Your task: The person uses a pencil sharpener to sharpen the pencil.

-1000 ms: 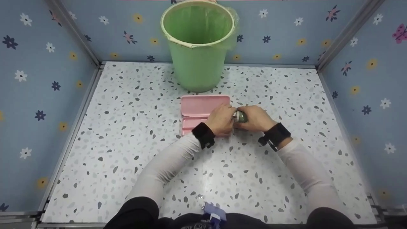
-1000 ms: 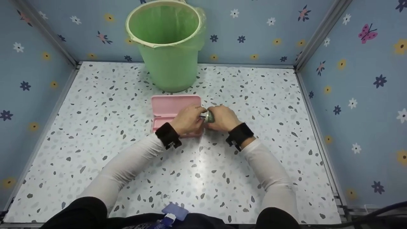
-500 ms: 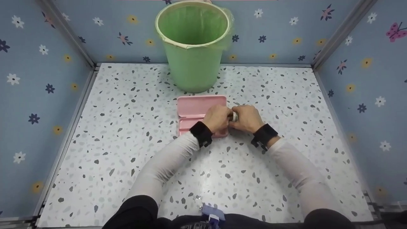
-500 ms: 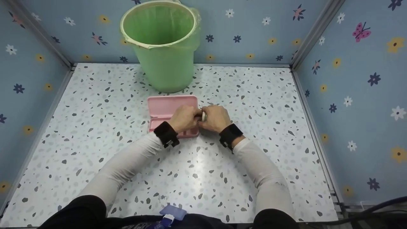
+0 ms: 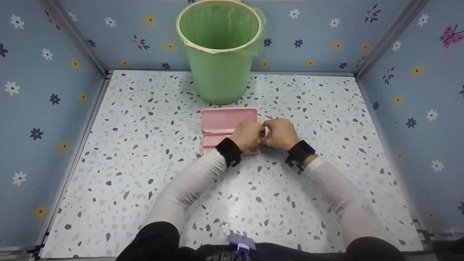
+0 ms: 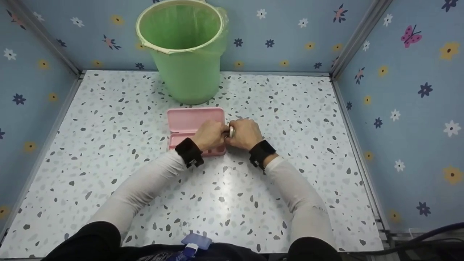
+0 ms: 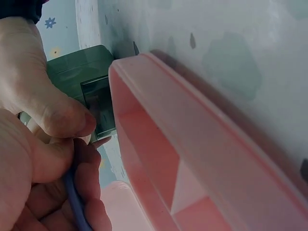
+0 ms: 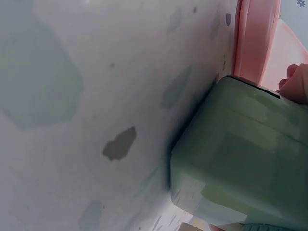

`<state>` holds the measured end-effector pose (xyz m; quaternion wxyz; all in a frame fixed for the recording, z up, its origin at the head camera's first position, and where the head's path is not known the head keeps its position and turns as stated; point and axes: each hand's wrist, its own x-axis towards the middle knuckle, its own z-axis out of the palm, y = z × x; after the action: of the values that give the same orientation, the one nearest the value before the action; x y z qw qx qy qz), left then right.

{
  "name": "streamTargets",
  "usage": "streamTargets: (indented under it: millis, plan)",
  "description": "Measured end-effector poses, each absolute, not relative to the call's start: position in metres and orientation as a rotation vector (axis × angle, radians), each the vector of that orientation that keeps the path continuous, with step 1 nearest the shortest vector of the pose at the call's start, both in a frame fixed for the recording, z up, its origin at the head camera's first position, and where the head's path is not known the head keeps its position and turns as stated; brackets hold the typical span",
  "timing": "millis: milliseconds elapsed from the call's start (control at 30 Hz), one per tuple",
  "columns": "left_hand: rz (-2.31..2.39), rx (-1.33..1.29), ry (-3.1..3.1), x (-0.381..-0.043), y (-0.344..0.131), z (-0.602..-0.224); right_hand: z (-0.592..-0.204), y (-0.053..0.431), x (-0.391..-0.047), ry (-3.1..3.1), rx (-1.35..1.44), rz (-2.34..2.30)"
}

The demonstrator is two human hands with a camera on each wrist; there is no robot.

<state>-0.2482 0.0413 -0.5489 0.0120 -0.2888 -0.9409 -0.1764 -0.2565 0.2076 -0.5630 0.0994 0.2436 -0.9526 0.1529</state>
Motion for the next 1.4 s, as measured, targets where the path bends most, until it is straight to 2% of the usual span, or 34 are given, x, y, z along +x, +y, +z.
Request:
streamTargets:
  millis: [267,667,833,1400]
  plan:
    - [-0.651,-1.000,-2.966,-0.251,0.041,-0.553,-0.567,0.210,-0.254,-2.809,0.738,0.530]
    - [-0.929,-0.978,-2.942,-0.252,0.031,-0.555,-0.566,0.211,-0.253,-2.815,0.735,0.545]
    - [-0.874,-0.924,-2.826,-0.251,0.027,-0.555,-0.562,0.212,-0.255,-2.815,0.712,0.489]
    - [-0.514,-1.004,-2.794,-0.250,0.026,-0.565,-0.563,0.208,-0.255,-2.861,0.680,0.512]
